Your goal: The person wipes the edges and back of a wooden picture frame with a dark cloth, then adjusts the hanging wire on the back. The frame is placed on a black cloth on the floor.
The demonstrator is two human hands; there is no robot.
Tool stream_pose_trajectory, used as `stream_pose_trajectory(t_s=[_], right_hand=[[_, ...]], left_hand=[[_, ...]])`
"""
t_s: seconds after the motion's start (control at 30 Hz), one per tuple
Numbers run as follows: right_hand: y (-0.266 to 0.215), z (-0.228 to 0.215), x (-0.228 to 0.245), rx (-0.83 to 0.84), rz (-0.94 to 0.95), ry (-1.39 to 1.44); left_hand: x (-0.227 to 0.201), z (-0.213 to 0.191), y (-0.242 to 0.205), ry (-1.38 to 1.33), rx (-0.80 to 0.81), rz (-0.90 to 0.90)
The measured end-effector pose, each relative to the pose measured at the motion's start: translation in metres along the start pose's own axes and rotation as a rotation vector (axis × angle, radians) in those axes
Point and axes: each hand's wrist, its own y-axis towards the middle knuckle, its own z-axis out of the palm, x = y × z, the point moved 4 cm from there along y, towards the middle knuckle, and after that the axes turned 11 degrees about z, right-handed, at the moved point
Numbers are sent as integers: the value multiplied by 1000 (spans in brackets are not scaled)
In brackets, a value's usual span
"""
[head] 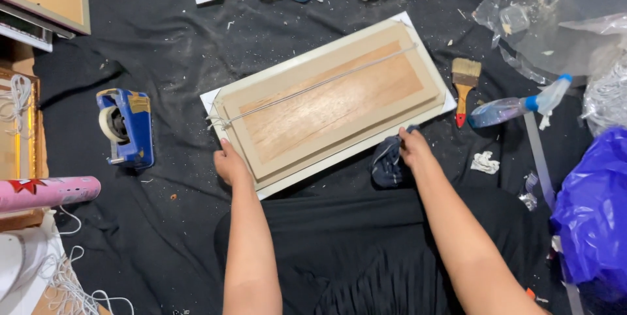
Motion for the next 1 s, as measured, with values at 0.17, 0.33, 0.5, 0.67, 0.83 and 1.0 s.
stream_pose_trajectory(t_s=[0.17, 0.33, 0.5, 0.67, 0.83, 1.0], right_hand=[[-1, 9, 59, -14, -62, -4], [36, -6, 79, -46, -97, 3], [71, -25, 88, -107, -141, -46], [80, -36, 103, -179, -192, -72], [94, -55, 119, -285, -285, -166], [61, -31, 118, -148, -216, -119]], left_hand=[[-6, 32, -26, -33, -23, -85], [-13, 53, -51, -53, -25, -186], [-21, 69, -73, -28, -8, -260], [-45, 68, -113, -85, -23, -291], [-63, 67, -151, -185, -34, -324], [-30, 85, -145, -298, -45, -317]])
